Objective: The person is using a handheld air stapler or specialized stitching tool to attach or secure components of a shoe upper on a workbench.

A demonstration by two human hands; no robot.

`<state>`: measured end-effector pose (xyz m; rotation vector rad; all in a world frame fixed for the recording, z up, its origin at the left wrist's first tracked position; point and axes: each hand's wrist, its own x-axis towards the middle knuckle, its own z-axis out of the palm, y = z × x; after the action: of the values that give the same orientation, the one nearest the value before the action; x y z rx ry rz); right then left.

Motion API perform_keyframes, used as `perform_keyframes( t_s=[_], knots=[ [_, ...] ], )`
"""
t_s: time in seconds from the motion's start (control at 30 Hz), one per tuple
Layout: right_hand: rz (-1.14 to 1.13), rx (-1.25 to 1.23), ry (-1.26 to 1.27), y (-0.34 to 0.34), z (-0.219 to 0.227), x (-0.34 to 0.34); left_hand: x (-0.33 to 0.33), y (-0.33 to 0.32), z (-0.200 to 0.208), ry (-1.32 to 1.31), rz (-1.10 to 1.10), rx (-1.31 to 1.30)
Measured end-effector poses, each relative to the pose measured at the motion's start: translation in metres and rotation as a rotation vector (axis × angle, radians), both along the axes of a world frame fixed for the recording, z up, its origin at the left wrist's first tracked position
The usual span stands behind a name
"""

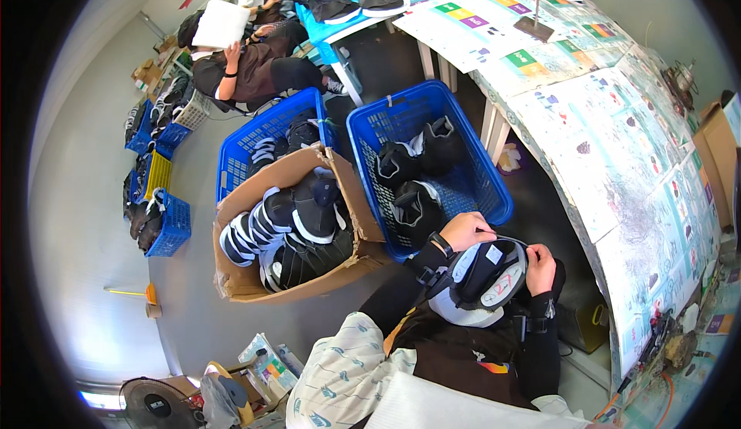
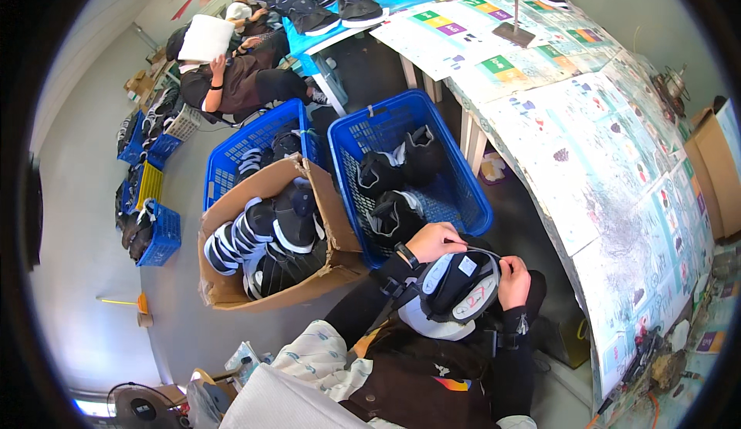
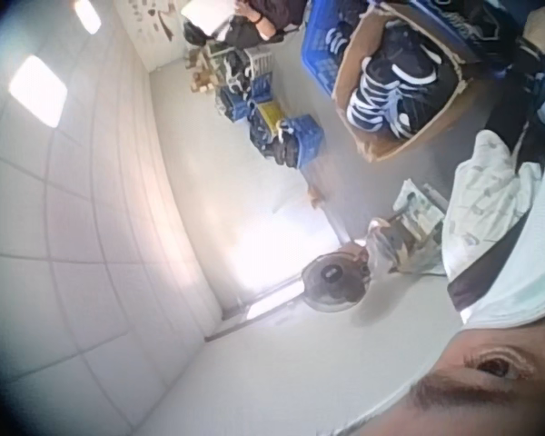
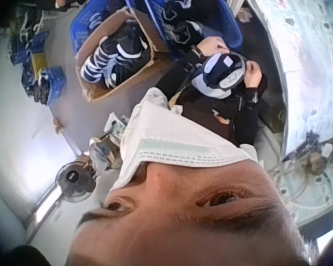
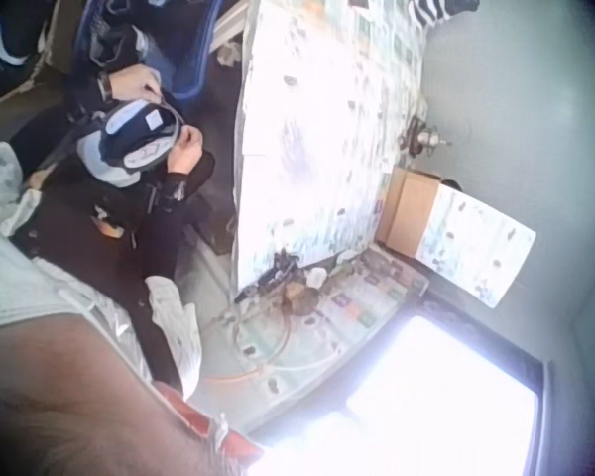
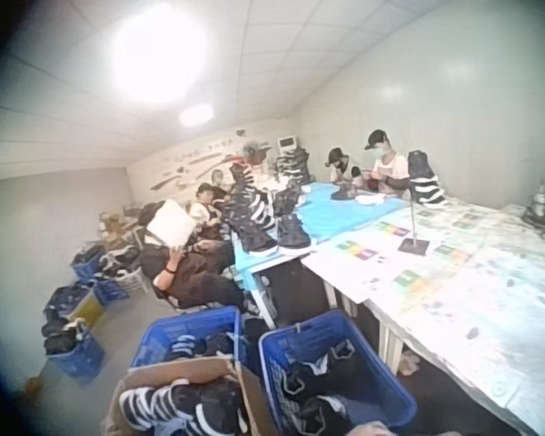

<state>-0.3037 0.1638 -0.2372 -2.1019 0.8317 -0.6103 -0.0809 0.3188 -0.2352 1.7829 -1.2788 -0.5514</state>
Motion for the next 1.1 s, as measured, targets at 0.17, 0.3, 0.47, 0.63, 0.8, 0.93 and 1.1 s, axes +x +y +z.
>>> perform_keyframes(
  t_s=[0.17, 0.3, 0.47, 0.63, 0.8, 0.93, 1.1],
  knots=[
    [-0.081, 0.029, 0.072, 0.001, -0.004, 0.005, -0.016, -0.006, -0.001, -0.07, 0.22, 0.002],
    [0.034, 0.361, -0.034, -0.014, -0.007, 0.007, -0.013, -0.011, -0.004, 0.023, 0.312, 0.127],
    [0.174, 1.014, -0.222, -0.029, -0.005, 0.008, 0.008, -0.012, -0.012, 0.895, 0.151, 0.238],
    [0.093, 0.775, -0.009, -0.013, -0.001, -0.003, 0.007, 0.002, -0.001, 0.939, 0.216, 0.166],
    [0.181, 1.142, -0.24, -0.02, -0.005, -0.009, 0.004, 0.01, 0.021, 1.098, 0.202, 0.082],
    [0.393, 1.343, -0.322, -0.024, 0.015, 0.0, 0.01, 0.016, 0.028, 1.153, 0.121, 0.067],
    [0.439, 0.27, -0.118, -0.004, 0.089, 0.008, 0.005, 0.009, 0.028, 1.021, 0.177, 0.11]
  ],
)
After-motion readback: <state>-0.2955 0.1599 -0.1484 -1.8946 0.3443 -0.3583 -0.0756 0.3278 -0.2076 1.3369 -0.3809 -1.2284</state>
